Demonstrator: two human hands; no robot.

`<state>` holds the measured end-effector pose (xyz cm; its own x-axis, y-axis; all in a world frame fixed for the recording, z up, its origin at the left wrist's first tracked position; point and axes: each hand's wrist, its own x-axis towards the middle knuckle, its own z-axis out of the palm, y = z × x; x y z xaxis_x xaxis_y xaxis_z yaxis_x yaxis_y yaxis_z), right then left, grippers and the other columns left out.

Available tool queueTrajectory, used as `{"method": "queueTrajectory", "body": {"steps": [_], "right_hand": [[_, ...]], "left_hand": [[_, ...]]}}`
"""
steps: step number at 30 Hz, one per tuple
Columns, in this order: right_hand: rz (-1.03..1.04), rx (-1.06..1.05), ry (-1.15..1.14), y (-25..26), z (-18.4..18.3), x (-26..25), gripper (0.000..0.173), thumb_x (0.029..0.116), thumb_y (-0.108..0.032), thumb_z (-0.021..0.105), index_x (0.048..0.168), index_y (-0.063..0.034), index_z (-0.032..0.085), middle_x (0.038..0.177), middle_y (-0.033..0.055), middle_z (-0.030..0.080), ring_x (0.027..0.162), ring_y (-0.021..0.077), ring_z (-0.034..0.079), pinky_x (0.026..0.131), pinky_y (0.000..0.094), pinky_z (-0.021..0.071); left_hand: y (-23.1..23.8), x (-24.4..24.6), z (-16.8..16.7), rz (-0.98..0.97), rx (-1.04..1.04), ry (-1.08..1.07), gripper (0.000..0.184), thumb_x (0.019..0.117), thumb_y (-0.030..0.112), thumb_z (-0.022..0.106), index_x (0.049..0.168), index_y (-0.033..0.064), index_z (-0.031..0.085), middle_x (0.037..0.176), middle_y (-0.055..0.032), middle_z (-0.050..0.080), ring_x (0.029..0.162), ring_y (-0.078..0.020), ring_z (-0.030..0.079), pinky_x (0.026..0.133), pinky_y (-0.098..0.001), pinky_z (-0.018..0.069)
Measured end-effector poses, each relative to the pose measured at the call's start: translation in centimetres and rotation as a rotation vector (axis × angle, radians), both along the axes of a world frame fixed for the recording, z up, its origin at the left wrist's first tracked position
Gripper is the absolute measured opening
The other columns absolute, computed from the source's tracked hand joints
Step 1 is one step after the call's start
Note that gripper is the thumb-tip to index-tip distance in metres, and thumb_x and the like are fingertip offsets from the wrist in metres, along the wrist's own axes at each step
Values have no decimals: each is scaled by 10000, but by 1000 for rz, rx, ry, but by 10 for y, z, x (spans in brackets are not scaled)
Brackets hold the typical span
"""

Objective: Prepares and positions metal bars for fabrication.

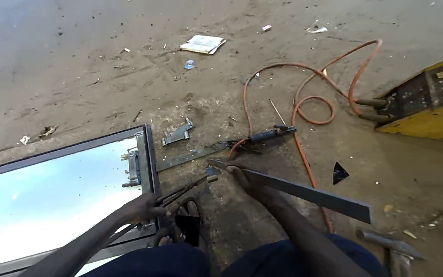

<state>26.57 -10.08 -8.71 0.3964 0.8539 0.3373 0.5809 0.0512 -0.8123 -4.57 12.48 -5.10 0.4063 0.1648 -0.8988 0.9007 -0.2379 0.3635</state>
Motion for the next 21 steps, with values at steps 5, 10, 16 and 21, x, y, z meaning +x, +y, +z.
{"method": "queueTrajectory", "body": {"steps": [5, 10, 16, 21], "right_hand": [[-18, 212, 29, 0, 10, -4, 236, 1048, -232, 585, 1102, -60, 737, 1026, 22, 754, 904, 84, 720, 809, 299, 628], [-83, 90, -4, 2, 3, 0, 224, 1044, -292, 588, 1095, -141, 746, 961, -40, 747, 819, 35, 700, 741, 274, 614], [-53, 42, 59, 6, -3, -5, 243, 1046, -317, 580, 1096, -143, 741, 955, -37, 750, 801, 50, 704, 741, 302, 620], [-57, 73, 46, 8, 0, -10, 242, 1045, -289, 583, 1086, -114, 744, 972, -23, 750, 847, 45, 705, 780, 289, 619]], "left_hand": [[1, -4, -3, 93, -76, -13, 408, 939, 419, 742, 1127, 83, 608, 729, -71, 625, 514, -172, 608, 485, -334, 555], [5, 2, -1, 71, -65, -7, 387, 942, 423, 737, 1082, 84, 612, 721, -59, 624, 518, -164, 612, 491, -332, 559], [-2, 3, 4, 59, -24, 12, 400, 954, 419, 724, 1112, 68, 616, 741, -70, 629, 526, -168, 612, 501, -346, 564], [-5, 2, 6, 40, 7, 23, 412, 950, 439, 724, 1095, 67, 620, 723, -72, 627, 514, -168, 606, 495, -335, 556]]}}
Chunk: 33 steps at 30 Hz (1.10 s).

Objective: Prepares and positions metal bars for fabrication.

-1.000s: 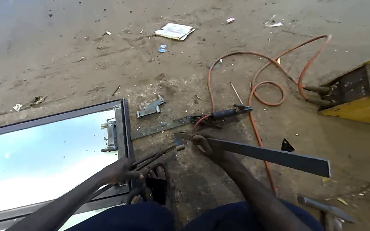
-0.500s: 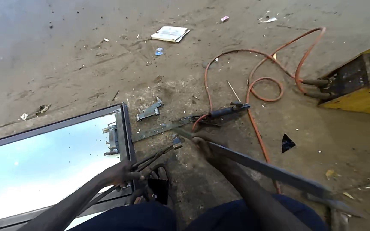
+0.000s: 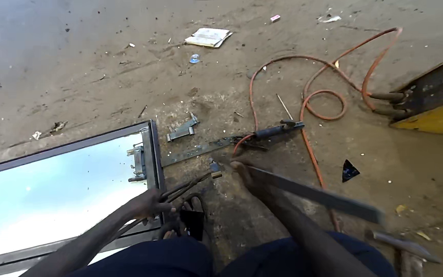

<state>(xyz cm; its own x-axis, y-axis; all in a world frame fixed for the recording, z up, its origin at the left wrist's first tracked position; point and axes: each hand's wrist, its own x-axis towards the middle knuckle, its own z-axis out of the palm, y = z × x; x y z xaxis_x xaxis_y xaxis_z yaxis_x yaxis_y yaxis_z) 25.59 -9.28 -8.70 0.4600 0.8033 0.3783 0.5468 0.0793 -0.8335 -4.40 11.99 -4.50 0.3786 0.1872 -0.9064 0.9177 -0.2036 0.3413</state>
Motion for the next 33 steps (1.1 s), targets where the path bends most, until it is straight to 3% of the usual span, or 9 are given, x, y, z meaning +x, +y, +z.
{"method": "queueTrajectory", "body": {"steps": [3, 8, 12, 17, 19, 22, 25, 33], "right_hand": [[-50, -142, 106, 2, 11, 5, 273, 1057, -349, 553, 1102, -148, 732, 898, -24, 730, 749, 77, 686, 714, 329, 611], [-182, 85, 326, -13, 29, 28, 316, 1082, -300, 512, 1153, -52, 695, 1101, 63, 736, 934, 202, 746, 846, 412, 655], [-248, 94, 346, -11, 21, 38, 300, 1081, -291, 519, 1153, -56, 691, 1062, 54, 744, 910, 184, 749, 827, 391, 657], [-448, 28, 277, -19, 18, 45, 297, 1076, -332, 523, 1159, -104, 694, 1018, 29, 737, 883, 131, 727, 812, 358, 634], [-518, -23, 211, -23, 21, 53, 303, 1079, -344, 513, 1196, -126, 688, 1069, 20, 725, 942, 103, 703, 864, 350, 596], [-538, 92, 269, -18, 6, 68, 310, 1082, -311, 510, 1177, -89, 704, 1103, 50, 735, 973, 160, 729, 884, 401, 630], [-520, 150, 403, -17, -6, 74, 359, 1087, -348, 489, 1181, -66, 691, 1084, 89, 732, 933, 243, 749, 825, 476, 658], [-552, 184, 465, -23, -13, 82, 366, 1090, -362, 484, 1206, -72, 675, 1084, 95, 733, 937, 251, 745, 831, 483, 654]], "left_hand": [[-1, 0, 5, 10, 29, -55, 462, 943, 474, 719, 1144, 73, 608, 771, -87, 646, 546, -192, 632, 519, -372, 577], [13, 6, 1, 105, 98, -207, 469, 971, 532, 650, 1105, 84, 626, 728, -67, 632, 535, -176, 622, 514, -344, 566], [31, 32, -10, 122, 218, -232, 507, 1002, 563, 569, 1149, 81, 631, 698, -86, 626, 524, -201, 621, 515, -362, 571], [34, 66, -20, 185, 177, -218, 515, 1023, 548, 536, 1166, 56, 589, 715, -92, 612, 524, -198, 622, 511, -359, 581], [33, 77, -22, 209, 145, -231, 490, 1034, 524, 533, 1188, 62, 587, 734, -91, 605, 526, -194, 610, 510, -353, 576], [38, 91, -30, 166, 140, -273, 496, 1033, 529, 532, 1254, 89, 595, 734, -93, 618, 531, -193, 617, 516, -348, 576], [44, 104, -41, 125, 123, -297, 500, 1031, 534, 528, 1183, 63, 604, 710, -96, 615, 519, -198, 616, 510, -356, 576], [42, 132, -50, 68, 91, -267, 497, 1038, 519, 522, 1200, 55, 596, 738, -102, 628, 546, -207, 642, 534, -375, 598]]}}
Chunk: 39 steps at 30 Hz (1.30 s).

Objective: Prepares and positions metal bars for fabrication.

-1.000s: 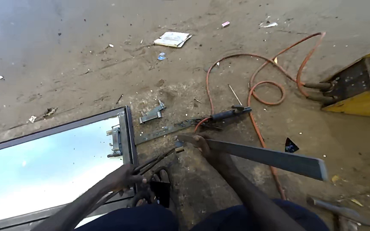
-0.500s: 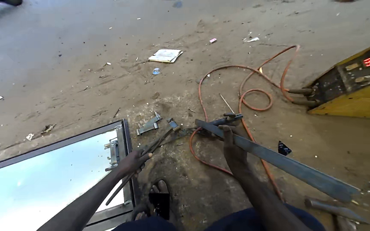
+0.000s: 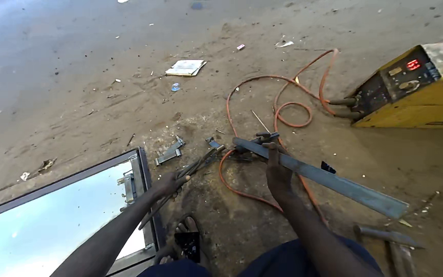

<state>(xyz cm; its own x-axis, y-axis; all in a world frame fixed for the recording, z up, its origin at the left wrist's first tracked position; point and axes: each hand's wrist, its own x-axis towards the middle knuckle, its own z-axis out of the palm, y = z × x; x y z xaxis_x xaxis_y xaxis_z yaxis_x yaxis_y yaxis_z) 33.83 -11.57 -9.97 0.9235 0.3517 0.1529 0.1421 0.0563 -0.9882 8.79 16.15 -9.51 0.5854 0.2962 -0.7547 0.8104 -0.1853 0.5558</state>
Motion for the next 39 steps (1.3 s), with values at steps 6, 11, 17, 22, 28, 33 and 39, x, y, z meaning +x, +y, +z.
{"method": "queueTrajectory", "body": {"steps": [6, 11, 17, 22, 28, 33, 39], "right_hand": [[-17, -12, 48, -3, 0, 2, 391, 1088, -400, 475, 1204, -82, 670, 1082, 99, 737, 931, 263, 752, 817, 489, 659], [-15, 15, 83, -3, 1, 5, 388, 1083, -403, 489, 1187, -77, 672, 1058, 106, 741, 898, 274, 758, 804, 491, 664], [111, -65, -2, -1, 7, 1, 341, 1093, -334, 478, 1191, -81, 686, 1079, 73, 726, 934, 207, 741, 829, 433, 655], [141, -160, -101, 3, 7, -4, 333, 1077, -359, 512, 1121, -93, 707, 985, 40, 739, 823, 154, 738, 758, 388, 651], [113, -154, -108, -2, 18, -5, 318, 1072, -361, 519, 1061, -105, 707, 931, 21, 751, 776, 140, 742, 714, 368, 656], [72, -163, -61, -8, 24, -3, 328, 1065, -383, 521, 1043, -115, 710, 914, 6, 743, 729, 123, 728, 659, 346, 646], [62, -56, 61, -11, 24, 3, 356, 1074, -362, 505, 1024, -81, 716, 896, 55, 747, 686, 202, 732, 612, 395, 650]], "left_hand": [[1, 7, 3, -36, 25, 40, 493, 1029, 522, 533, 1153, 50, 599, 714, -95, 623, 526, -200, 633, 525, -363, 595], [13, 3, 7, -84, 40, 64, 484, 1035, 503, 540, 1179, 44, 591, 745, -118, 650, 550, -218, 659, 547, -373, 606], [17, -2, 7, -102, 68, 85, 472, 1033, 499, 547, 1222, 68, 587, 778, -121, 683, 576, -217, 682, 563, -366, 608], [14, -3, 0, -120, 120, 54, 487, 1028, 521, 549, 1193, 68, 612, 764, -105, 661, 562, -205, 648, 552, -374, 589], [12, -3, 0, -148, 204, 43, 507, 1031, 552, 511, 1157, 73, 624, 726, -94, 632, 541, -200, 625, 533, -371, 573], [12, -3, -3, -176, 221, 37, 507, 1028, 547, 523, 1160, 67, 618, 737, -93, 640, 561, -204, 633, 559, -383, 577], [10, -5, -7, -189, 225, 10, 501, 1013, 552, 553, 1197, 95, 641, 735, -77, 675, 583, -187, 666, 600, -380, 600]]}}
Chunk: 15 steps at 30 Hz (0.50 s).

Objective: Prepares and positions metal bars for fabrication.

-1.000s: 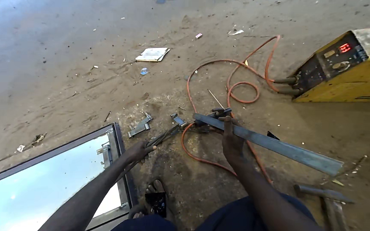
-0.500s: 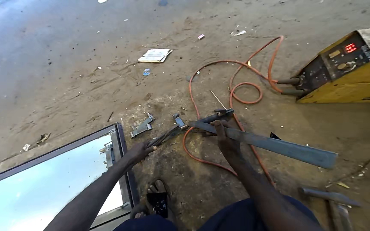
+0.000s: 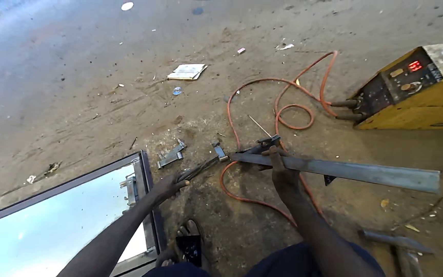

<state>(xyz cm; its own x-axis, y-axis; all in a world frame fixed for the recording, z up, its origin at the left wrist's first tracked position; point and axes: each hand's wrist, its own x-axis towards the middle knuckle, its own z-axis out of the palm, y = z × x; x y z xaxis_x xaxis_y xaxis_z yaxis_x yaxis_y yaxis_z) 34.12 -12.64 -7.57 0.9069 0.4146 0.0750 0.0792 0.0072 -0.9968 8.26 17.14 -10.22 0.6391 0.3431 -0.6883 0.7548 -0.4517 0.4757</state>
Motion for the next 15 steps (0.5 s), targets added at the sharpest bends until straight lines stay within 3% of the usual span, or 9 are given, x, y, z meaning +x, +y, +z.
{"method": "queueTrajectory", "body": {"steps": [3, 11, 15], "right_hand": [[-4, 67, 18, -2, 1, 2, 358, 1080, -348, 491, 1044, -68, 711, 914, 76, 745, 707, 231, 739, 623, 418, 657], [-49, 185, 91, 0, 0, 7, 375, 1083, -344, 468, 1051, -44, 690, 917, 108, 746, 662, 256, 725, 590, 445, 646], [-170, 249, 197, -5, -5, 24, 556, 1098, -458, 348, 990, -32, 689, 845, 123, 739, 639, 271, 719, 586, 470, 636]], "left_hand": [[4, -1, 3, 7, -67, -9, 467, 1035, 495, 553, 1217, 72, 632, 803, -92, 726, 658, -197, 726, 663, -390, 636], [-1, -8, 15, -32, -85, -33, 427, 1064, 437, 522, 1281, 80, 608, 859, -113, 718, 696, -227, 724, 710, -432, 634], [-10, -14, 31, 106, -158, -32, 425, 1068, 432, 518, 1244, 52, 593, 843, -125, 714, 676, -227, 724, 665, -397, 632]]}}
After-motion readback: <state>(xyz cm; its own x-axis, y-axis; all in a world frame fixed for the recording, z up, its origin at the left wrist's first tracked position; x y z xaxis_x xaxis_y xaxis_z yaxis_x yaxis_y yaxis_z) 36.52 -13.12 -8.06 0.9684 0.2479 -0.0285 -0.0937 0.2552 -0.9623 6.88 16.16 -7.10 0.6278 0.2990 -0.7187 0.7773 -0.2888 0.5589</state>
